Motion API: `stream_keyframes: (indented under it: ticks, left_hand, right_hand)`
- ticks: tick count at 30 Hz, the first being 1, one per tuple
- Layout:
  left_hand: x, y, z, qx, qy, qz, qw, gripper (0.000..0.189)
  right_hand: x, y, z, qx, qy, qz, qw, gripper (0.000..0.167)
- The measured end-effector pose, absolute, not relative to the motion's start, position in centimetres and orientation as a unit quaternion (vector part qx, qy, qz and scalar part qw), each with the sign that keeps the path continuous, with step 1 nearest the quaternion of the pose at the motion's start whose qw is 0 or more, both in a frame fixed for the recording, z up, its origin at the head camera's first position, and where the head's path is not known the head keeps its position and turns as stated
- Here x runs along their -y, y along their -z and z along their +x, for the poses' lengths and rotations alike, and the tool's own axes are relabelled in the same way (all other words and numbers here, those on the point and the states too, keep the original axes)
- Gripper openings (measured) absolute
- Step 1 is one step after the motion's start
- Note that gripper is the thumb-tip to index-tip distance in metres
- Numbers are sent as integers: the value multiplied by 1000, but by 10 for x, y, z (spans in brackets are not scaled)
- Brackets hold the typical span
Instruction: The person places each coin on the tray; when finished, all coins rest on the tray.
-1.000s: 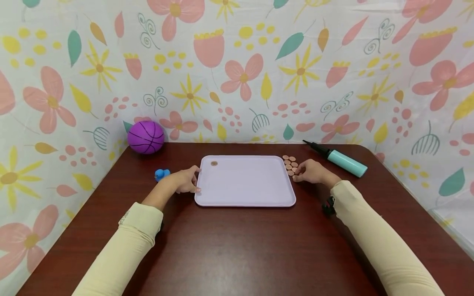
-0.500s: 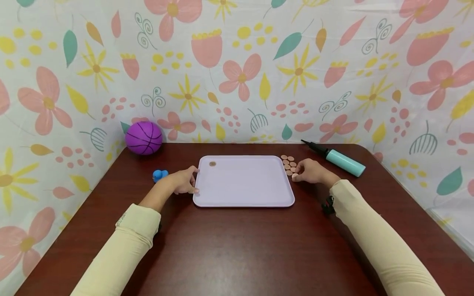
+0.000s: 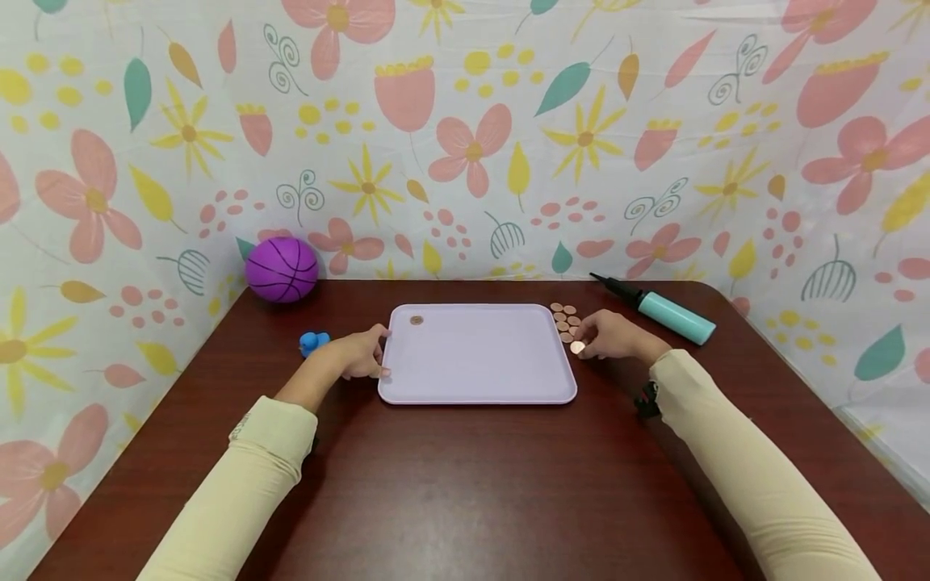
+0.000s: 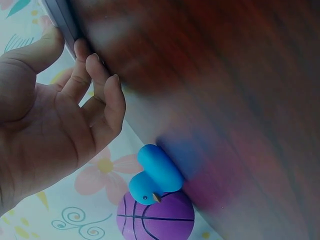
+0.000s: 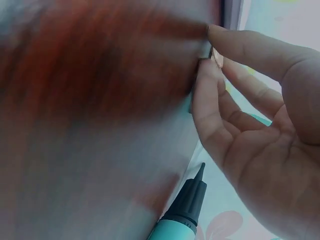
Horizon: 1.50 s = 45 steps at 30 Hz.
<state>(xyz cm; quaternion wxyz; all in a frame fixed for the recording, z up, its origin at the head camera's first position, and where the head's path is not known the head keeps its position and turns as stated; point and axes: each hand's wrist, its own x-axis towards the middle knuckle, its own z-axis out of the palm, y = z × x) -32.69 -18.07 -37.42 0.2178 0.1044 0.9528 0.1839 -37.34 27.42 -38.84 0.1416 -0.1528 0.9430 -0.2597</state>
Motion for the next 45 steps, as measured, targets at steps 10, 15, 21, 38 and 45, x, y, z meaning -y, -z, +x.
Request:
stream_keyframes:
  ticks: [10, 15, 21, 38, 45]
  left_hand:
    - [179, 371, -327, -952, -178, 97, 229, 78]
    - [176, 369, -326, -952, -175, 96, 231, 77]
    - [178, 372, -328, -952, -180, 97, 229, 78]
    - [180, 372, -329, -950, -186, 95, 232, 78]
    - [178, 372, -327, -950, -185, 98, 231, 75]
  right_hand:
    - [-274, 389, -377, -957, 199, -188, 97, 20]
    - [-277, 389, -378, -962, 182, -186, 82, 21]
    - [-274, 384, -379, -967, 175, -177, 59, 23]
    - [-241, 366, -379, -955, 255, -145, 49, 29]
    - [-222, 364, -383, -957, 248, -145, 34, 28]
